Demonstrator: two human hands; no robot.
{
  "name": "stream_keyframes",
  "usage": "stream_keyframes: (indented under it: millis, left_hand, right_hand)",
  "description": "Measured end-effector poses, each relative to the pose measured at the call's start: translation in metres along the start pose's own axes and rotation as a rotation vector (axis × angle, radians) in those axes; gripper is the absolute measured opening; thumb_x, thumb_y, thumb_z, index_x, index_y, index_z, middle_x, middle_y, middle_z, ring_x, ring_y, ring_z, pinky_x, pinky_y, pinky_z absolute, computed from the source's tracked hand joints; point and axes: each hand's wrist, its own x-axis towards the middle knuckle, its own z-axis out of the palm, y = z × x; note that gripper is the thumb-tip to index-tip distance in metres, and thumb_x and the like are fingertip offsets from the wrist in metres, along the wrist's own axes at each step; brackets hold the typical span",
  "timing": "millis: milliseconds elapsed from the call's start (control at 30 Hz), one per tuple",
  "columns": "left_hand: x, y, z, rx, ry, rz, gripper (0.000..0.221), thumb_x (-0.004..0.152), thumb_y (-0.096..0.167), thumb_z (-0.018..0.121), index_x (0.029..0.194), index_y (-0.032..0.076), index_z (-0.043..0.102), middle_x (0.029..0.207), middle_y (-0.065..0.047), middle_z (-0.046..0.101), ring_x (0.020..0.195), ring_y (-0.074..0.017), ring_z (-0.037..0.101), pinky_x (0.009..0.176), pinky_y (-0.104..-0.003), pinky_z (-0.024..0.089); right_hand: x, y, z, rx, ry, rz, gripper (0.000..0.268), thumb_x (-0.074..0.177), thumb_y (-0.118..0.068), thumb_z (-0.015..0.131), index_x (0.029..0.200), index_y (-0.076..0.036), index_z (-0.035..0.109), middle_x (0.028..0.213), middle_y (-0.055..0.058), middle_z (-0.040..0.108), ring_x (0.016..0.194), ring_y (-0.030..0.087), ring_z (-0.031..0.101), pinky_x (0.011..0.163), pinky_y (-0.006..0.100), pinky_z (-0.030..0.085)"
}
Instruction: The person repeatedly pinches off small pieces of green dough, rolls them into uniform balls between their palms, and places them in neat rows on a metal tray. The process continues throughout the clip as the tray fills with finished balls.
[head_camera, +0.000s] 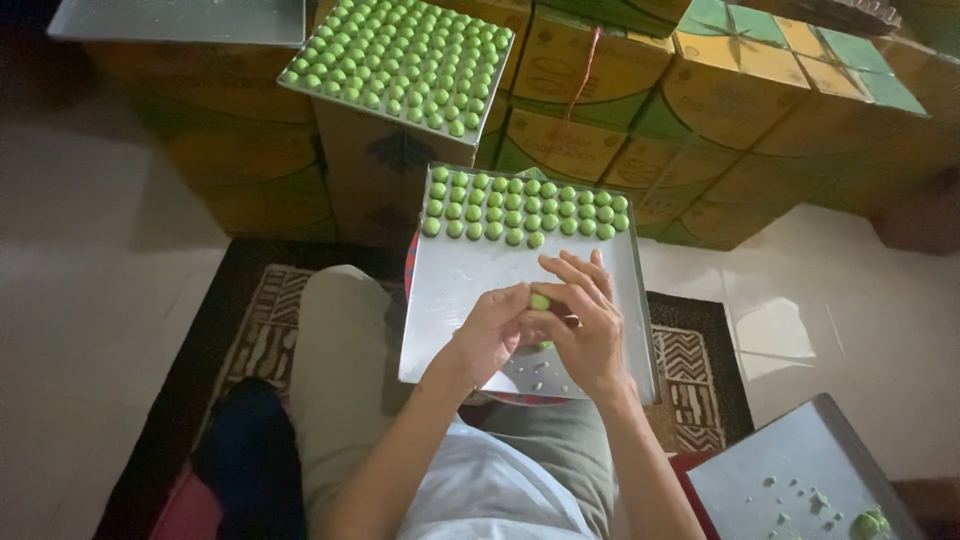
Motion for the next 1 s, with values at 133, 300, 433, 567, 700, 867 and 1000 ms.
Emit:
stream_keyframes:
  millis: [133, 300, 433, 567, 700, 867, 1000]
  left_hand:
    - [-0.007, 0.015, 0.015, 0.092, -0.003, 0.012, 0.046, 0.099, 0.055, 0.060, 0.102, 0.010, 0.072, 0.089, -0.010, 0.074, 0.079, -0.0203, 0.074, 0.089, -0.040, 0.057]
    - [-0.003, 0.012, 0.006, 0.128, 0.035, 0.003, 0.049, 0.104, 0.055, 0.052, 0.092, 0.012, 0.072, 0.075, -0.005, 0.069, 0.069, -0.0160, 0.071, 0.084, -0.034, 0.056]
    - [-0.024, 0.045, 0.054, 0.060, 0.082, -0.004, 0.053, 0.108, 0.054, 0.039, 0.092, 0.013, 0.068, 0.075, 0.001, 0.065, 0.070, -0.0099, 0.067, 0.084, -0.031, 0.056]
    - [-0.010, 0.021, 0.028, 0.091, 0.095, 0.007, 0.043, 0.103, 0.050, 0.057, 0.082, 0.014, 0.068, 0.070, 0.001, 0.064, 0.067, -0.0104, 0.066, 0.076, -0.028, 0.056]
    - [-0.016, 0.024, 0.035, -0.029, 0.111, -0.004, 0.046, 0.107, 0.051, 0.050, 0.087, 0.014, 0.069, 0.072, 0.001, 0.064, 0.070, -0.0105, 0.067, 0.082, -0.030, 0.055]
    - [-0.021, 0.038, 0.043, -0.286, 0.086, -0.003, 0.055, 0.107, 0.060, 0.032, 0.120, 0.016, 0.063, 0.104, -0.008, 0.069, 0.091, -0.0192, 0.071, 0.083, -0.027, 0.056]
    - [-0.011, 0.017, 0.002, -0.508, -0.034, 0.075, 0.080, 0.102, 0.061, 0.042, 0.160, 0.009, 0.024, 0.162, -0.022, 0.032, 0.148, -0.0390, 0.034, 0.113, -0.055, 0.038]
  right_hand:
    - [0.004, -0.007, -0.002, 0.051, 0.004, 0.023, 0.035, 0.075, -0.025, 0.089, 0.104, -0.008, 0.078, 0.125, 0.010, 0.072, 0.125, 0.036, 0.060, 0.121, 0.057, 0.029]
    - [-0.001, -0.005, 0.000, 0.046, -0.011, 0.016, 0.042, 0.072, -0.024, 0.089, 0.110, -0.009, 0.078, 0.132, 0.010, 0.069, 0.126, 0.035, 0.059, 0.119, 0.054, 0.033]
    - [0.000, -0.002, -0.001, 0.042, 0.023, 0.025, 0.036, 0.072, -0.023, 0.090, 0.104, -0.010, 0.079, 0.125, 0.010, 0.071, 0.122, 0.034, 0.061, 0.118, 0.054, 0.036]
    - [-0.001, -0.002, 0.001, 0.044, 0.010, 0.013, 0.040, 0.075, -0.026, 0.088, 0.110, -0.009, 0.078, 0.124, 0.011, 0.072, 0.121, 0.036, 0.062, 0.116, 0.057, 0.036]
    - [-0.001, -0.003, 0.002, 0.027, 0.027, -0.007, 0.032, 0.078, -0.025, 0.086, 0.106, -0.011, 0.080, 0.123, 0.010, 0.072, 0.120, 0.034, 0.063, 0.117, 0.055, 0.036]
    - [0.000, -0.018, 0.011, -0.023, -0.073, -0.073, 0.035, 0.083, -0.025, 0.081, 0.114, -0.009, 0.077, 0.125, 0.015, 0.071, 0.122, 0.037, 0.063, 0.118, 0.058, 0.030]
    - [-0.009, -0.040, 0.011, 0.186, -0.393, -0.049, 0.049, 0.095, -0.010, 0.059, 0.142, -0.001, 0.054, 0.149, 0.020, 0.055, 0.150, 0.039, 0.036, 0.126, 0.063, 0.017]
